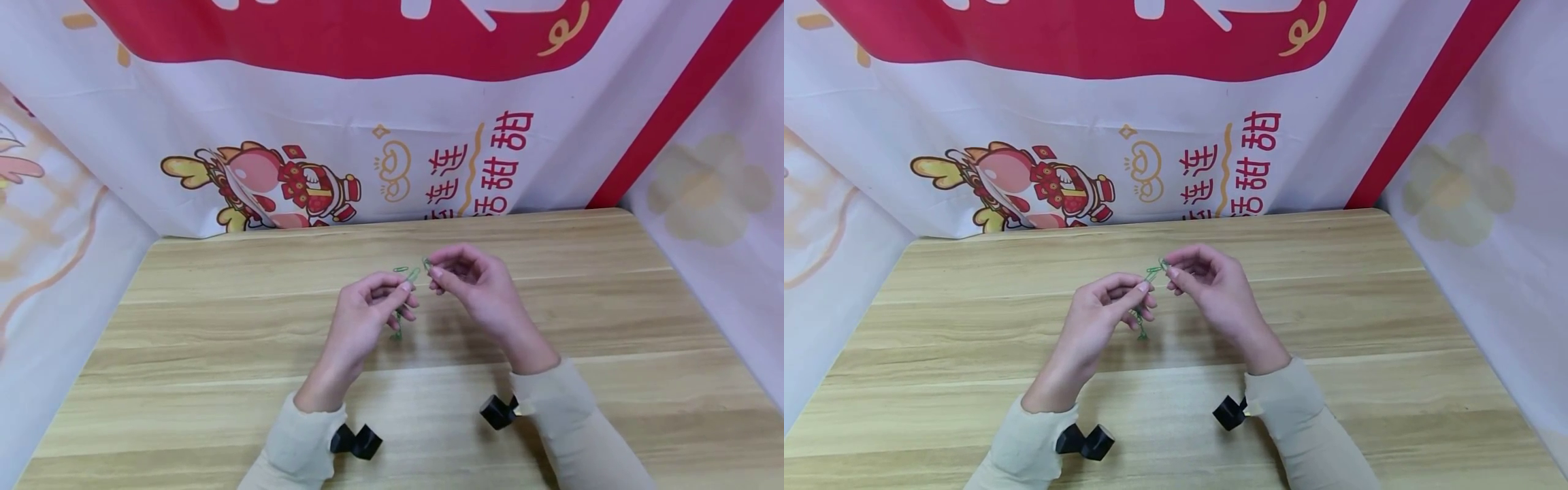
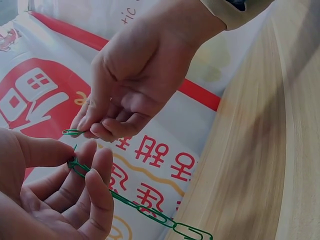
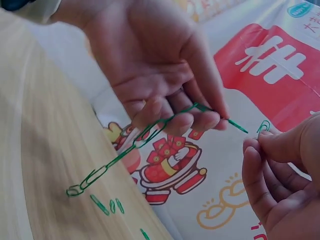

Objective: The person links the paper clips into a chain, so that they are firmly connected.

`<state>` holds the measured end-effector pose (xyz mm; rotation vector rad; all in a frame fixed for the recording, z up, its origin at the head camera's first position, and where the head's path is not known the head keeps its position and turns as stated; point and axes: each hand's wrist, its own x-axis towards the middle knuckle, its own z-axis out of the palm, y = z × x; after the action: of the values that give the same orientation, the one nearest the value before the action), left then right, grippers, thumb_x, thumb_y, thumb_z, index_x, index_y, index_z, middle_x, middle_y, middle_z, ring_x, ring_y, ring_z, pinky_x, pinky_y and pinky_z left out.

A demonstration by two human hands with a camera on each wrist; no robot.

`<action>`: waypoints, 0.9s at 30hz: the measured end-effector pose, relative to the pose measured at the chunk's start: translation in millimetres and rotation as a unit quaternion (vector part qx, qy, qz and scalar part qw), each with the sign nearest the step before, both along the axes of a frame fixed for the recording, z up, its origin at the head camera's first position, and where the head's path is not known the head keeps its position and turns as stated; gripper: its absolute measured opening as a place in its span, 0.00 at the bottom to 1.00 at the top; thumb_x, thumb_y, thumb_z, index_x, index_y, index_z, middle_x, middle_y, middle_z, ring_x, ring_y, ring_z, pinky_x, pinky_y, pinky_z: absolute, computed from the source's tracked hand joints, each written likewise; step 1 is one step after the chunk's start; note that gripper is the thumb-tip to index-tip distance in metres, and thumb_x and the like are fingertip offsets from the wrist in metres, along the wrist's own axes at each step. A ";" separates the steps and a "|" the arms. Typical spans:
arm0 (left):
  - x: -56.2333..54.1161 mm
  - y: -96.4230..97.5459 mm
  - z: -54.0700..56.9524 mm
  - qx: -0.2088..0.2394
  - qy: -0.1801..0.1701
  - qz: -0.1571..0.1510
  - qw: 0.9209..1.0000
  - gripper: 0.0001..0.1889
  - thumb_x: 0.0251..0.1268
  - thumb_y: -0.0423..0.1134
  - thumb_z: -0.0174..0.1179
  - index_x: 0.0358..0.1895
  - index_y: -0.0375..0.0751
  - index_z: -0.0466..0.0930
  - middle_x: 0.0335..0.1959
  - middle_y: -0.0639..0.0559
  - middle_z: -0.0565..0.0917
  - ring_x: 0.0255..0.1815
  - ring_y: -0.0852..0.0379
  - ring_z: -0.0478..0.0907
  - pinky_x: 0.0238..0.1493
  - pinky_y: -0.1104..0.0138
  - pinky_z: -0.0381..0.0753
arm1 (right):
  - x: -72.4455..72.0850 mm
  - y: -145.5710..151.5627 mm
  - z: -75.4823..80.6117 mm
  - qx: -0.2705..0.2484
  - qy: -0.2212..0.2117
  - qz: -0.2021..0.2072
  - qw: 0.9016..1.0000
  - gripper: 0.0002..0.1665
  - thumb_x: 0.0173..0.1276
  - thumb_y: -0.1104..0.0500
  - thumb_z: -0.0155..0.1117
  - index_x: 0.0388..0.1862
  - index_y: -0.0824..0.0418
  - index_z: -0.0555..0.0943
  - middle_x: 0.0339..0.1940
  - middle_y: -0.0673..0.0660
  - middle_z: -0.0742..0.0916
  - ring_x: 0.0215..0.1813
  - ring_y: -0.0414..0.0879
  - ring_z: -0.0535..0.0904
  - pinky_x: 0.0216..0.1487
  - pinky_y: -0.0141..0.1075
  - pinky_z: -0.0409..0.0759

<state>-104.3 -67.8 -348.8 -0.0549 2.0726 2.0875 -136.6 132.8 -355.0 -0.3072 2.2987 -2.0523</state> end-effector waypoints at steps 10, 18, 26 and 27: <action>-1.0 2.0 -0.5 0.019 -0.008 -0.012 1.000 0.10 0.78 0.35 0.64 0.51 0.30 0.86 0.33 0.51 0.90 0.32 0.58 0.86 0.32 0.70 0.82 | 1.8 -4.7 -3.4 0.021 0.069 0.002 0.997 0.10 0.73 0.71 0.70 0.52 0.67 0.86 0.45 0.63 0.89 0.39 0.42 0.86 0.44 0.33 0.89; -1.6 -0.4 -1.2 0.034 -0.010 -0.016 0.999 0.09 0.79 0.35 0.63 0.49 0.32 0.87 0.33 0.52 0.89 0.32 0.57 0.86 0.32 0.70 0.81 | 0.5 -3.7 -7.2 0.042 0.091 -0.001 0.995 0.08 0.74 0.70 0.70 0.50 0.64 0.87 0.43 0.62 0.90 0.39 0.45 0.86 0.41 0.33 0.87; -1.4 -2.6 -0.3 0.057 -0.016 -0.007 0.998 0.08 0.79 0.34 0.63 0.51 0.35 0.88 0.34 0.51 0.90 0.30 0.58 0.85 0.31 0.71 0.79 | -0.6 -1.9 -9.8 0.060 0.109 0.007 0.992 0.08 0.73 0.71 0.70 0.48 0.64 0.88 0.43 0.61 0.91 0.39 0.45 0.87 0.43 0.33 0.88; -1.6 -2.9 -0.1 0.057 -0.015 -0.007 0.998 0.08 0.79 0.35 0.63 0.52 0.35 0.88 0.34 0.52 0.90 0.30 0.58 0.85 0.31 0.71 0.79 | -0.4 -1.2 -9.4 0.064 0.109 0.007 0.992 0.08 0.74 0.70 0.70 0.48 0.63 0.88 0.43 0.60 0.91 0.40 0.46 0.87 0.43 0.33 0.88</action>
<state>-105.8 -70.7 -348.9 -0.0546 1.9280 2.1768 -137.1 131.6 -364.4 -0.5657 2.5289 -1.9403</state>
